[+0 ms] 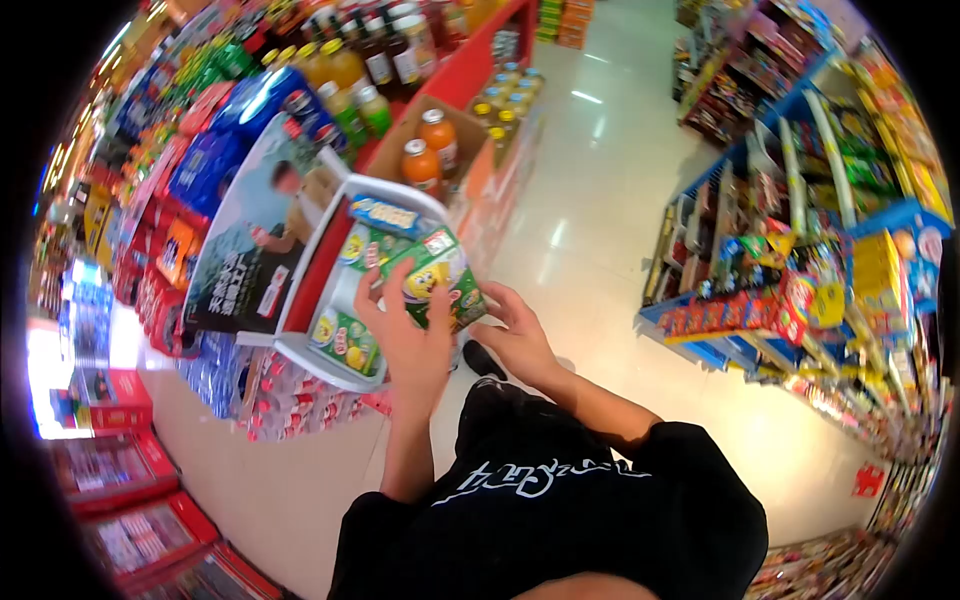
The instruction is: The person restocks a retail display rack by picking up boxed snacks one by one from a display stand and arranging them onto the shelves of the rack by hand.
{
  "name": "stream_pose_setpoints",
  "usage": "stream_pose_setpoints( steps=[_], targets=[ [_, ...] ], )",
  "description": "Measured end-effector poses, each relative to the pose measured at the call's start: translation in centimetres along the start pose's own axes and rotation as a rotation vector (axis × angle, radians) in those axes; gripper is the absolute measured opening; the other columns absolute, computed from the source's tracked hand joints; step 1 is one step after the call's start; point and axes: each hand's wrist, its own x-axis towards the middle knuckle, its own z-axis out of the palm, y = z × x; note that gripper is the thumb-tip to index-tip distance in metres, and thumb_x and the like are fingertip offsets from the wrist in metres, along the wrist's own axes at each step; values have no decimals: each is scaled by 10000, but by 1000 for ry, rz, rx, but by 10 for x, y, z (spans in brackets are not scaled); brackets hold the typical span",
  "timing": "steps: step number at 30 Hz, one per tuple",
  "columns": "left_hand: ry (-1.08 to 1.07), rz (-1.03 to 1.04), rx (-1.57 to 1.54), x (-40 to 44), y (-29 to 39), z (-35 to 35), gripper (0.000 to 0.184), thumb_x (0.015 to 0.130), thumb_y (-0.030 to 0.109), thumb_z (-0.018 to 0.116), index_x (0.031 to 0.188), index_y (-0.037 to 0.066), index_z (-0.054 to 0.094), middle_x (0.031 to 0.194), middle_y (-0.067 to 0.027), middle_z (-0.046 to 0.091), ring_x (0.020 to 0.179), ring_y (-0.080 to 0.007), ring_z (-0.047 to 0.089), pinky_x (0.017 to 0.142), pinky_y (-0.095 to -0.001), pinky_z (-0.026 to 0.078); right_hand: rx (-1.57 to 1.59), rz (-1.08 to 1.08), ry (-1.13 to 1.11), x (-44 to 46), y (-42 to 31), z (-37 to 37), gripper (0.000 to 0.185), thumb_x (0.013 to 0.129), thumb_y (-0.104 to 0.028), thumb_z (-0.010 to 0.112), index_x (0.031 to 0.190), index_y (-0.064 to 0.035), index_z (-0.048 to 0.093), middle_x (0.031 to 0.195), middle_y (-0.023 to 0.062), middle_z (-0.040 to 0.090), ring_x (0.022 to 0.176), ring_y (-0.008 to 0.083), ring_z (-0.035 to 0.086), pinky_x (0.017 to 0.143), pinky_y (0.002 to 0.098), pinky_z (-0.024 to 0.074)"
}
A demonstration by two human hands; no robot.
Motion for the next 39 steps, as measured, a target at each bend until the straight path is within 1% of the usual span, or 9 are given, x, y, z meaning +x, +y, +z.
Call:
stream_pose_setpoints(
  steps=[2, 6, 10, 17, 21, 24, 29, 34, 39],
  targets=[
    [-81, 106, -75, -32, 41, 23, 516, 931, 174, 746, 1402, 78, 560, 1479, -208, 321, 1326, -364, 413, 1113, -471, 361, -22, 42, 118, -45, -36, -28, 741, 912, 7, 703, 1551, -43, 332, 1480, 164, 474, 1339, 233, 506, 923, 320, 555],
    [-272, 350, -233, -102, 98, 74, 600, 931, 154, 744, 1453, 21, 477, 1471, -207, 337, 1330, -349, 433, 1104, -455, 387, -117, -194, 356, -143, -43, -102, 774, 911, 13, 711, 1568, -45, 306, 1517, 131, 416, 1307, 214, 525, 916, 314, 571],
    [-471, 239, -709, -192, 155, 128, 727, 927, 140, 748, 1514, -4, 343, 1457, -156, 387, 1336, -275, 461, 1057, -407, 445, -67, -337, 632, -244, -40, -162, 795, 913, 25, 709, 1584, -62, 292, 1526, 116, 404, 1377, 246, 461, 953, 345, 569],
    [-803, 553, -765, -287, 242, 162, 723, 877, 32, 764, 1492, 43, 384, 1469, -147, 382, 1347, -279, 464, 1071, -429, 463, 2, -533, 1036, -366, -43, -219, 748, 943, 77, 641, 1576, -102, 285, 1532, 149, 403, 1396, 259, 453, 980, 341, 557],
    [-1042, 462, -887, -325, 272, 195, 666, 893, 27, 738, 1468, 46, 402, 1472, -146, 380, 1366, -285, 455, 1105, -436, 445, 44, -677, 1206, -410, -39, -244, 683, 958, 89, 611, 1545, -94, 316, 1474, 137, 466, 1303, 193, 536, 1010, 323, 522],
    [-1147, 541, -916, -350, 306, 223, 615, 898, -5, 706, 1438, 42, 416, 1467, -146, 378, 1371, -285, 452, 1127, -464, 438, -18, -635, 1365, -441, -38, -280, 582, 961, 59, 632, 1476, -70, 392, 1439, 122, 496, 1274, 179, 550, 1007, 324, 506],
    [-1131, 619, -1078, -386, 382, 291, 607, 849, -17, 752, 1382, -13, 461, 1420, -206, 420, 1289, -338, 534, 1092, -421, 477, -105, -725, 1504, -481, -69, -353, 467, 956, 11, 678, 1373, -34, 471, 1329, 106, 586, 1214, 185, 607, 1029, 349, 495],
    [-1141, 795, -1130, -402, 476, 355, 635, 844, -111, 698, 1400, 27, 425, 1423, -147, 390, 1355, -290, 482, 1115, -437, 465, -265, -759, 1532, -528, -150, -428, 513, 921, 92, 669, 1365, -6, 430, 1304, 144, 605, 1217, 200, 614, 1036, 354, 497],
    [-959, 905, -1291, -408, 566, 408, 586, 796, -50, 793, 1308, -32, 507, 1339, -240, 529, 1224, -383, 578, 1047, -429, 486, -549, -878, 1498, -554, -229, -510, 581, 891, 93, 664, 1395, 18, 384, 1489, 238, 471, 1350, 288, 525, 1117, 393, 436]
  ],
)
